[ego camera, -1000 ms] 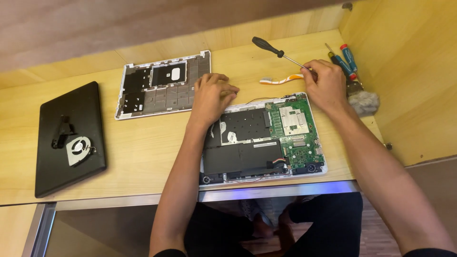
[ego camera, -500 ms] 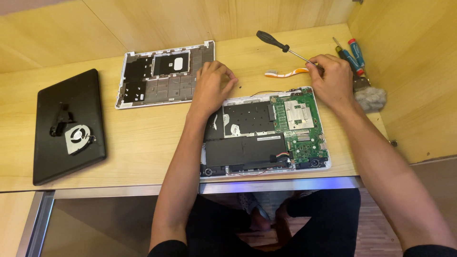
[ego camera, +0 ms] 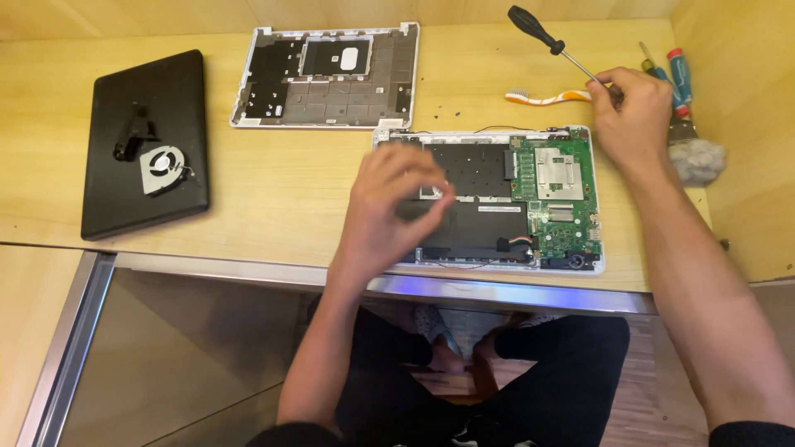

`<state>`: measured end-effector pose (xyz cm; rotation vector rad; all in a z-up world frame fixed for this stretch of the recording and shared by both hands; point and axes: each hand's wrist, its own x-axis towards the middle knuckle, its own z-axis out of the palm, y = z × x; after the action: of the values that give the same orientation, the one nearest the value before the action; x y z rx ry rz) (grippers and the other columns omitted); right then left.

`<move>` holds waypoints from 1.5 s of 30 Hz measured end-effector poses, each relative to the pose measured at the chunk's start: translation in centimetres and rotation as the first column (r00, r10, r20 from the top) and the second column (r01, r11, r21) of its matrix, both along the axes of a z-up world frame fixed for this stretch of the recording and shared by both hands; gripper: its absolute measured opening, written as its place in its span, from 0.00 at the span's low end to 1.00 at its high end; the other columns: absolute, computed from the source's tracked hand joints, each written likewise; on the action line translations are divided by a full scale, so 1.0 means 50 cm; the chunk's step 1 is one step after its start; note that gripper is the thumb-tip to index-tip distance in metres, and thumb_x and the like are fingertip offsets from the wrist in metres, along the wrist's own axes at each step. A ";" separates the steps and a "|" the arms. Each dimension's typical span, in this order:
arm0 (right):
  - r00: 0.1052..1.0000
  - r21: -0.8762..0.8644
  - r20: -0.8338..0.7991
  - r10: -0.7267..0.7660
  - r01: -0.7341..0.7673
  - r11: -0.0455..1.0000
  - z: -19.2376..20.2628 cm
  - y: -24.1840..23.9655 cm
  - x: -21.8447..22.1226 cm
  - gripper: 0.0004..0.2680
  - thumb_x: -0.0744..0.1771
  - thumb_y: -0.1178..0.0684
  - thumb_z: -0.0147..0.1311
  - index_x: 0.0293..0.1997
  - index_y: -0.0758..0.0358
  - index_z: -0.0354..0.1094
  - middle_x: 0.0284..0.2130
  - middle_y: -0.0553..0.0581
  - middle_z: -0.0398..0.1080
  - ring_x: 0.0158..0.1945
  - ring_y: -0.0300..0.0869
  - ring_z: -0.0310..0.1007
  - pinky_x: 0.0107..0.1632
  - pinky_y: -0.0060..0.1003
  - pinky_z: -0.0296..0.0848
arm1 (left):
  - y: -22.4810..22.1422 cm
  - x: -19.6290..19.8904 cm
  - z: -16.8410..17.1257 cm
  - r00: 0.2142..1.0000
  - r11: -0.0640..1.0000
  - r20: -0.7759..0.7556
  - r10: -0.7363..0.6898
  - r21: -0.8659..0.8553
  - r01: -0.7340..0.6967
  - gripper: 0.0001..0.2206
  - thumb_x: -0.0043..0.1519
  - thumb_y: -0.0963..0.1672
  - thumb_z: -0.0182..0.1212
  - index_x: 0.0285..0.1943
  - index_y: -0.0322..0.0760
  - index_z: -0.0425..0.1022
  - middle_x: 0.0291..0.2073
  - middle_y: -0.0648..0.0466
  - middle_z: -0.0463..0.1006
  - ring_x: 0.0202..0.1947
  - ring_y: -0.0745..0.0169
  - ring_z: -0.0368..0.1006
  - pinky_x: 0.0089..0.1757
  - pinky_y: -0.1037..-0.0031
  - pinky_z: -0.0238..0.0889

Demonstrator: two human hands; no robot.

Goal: Disassembling a laptop to access internal components by removing screws and prying parts loose with a screwdriver.

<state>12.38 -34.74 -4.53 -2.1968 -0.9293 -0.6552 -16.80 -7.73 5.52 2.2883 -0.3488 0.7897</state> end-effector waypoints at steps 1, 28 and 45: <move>1.000 0.003 -0.005 0.002 -0.002 1.000 -0.001 0.001 0.001 0.04 0.72 0.60 0.62 0.46 0.70 0.80 0.30 0.60 0.74 0.31 0.46 0.68 0.37 0.43 0.65 | -0.002 -0.029 -0.019 1.000 1.000 -0.005 0.002 0.003 -0.002 0.04 0.64 0.46 0.65 0.43 0.44 0.78 0.44 0.58 0.80 0.55 0.57 0.71 0.59 0.60 0.57; 0.993 -0.040 0.106 0.048 -0.044 0.998 -0.013 -0.008 0.005 0.04 0.74 0.60 0.64 0.47 0.71 0.81 0.33 0.60 0.75 0.34 0.48 0.71 0.40 0.44 0.65 | -0.022 -0.132 -0.080 0.979 0.906 0.087 0.183 0.371 -0.203 0.06 0.62 0.40 0.72 0.37 0.41 0.77 0.36 0.57 0.77 0.45 0.55 0.75 0.37 0.70 0.70; 0.602 0.527 -0.347 0.719 -0.508 0.681 0.162 0.108 -0.251 0.06 0.74 0.66 0.46 0.43 0.76 0.71 0.35 0.67 0.73 0.34 0.47 0.74 0.38 0.33 0.74 | -0.004 -0.128 -0.109 0.995 0.996 -0.090 0.051 -0.065 -0.057 0.02 0.61 0.40 0.70 0.39 0.37 0.82 0.40 0.54 0.76 0.48 0.54 0.69 0.48 0.66 0.67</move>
<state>-0.19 -29.36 3.58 -1.4082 -1.0678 0.1357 -23.21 -7.95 0.06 2.2691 -0.2181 0.7134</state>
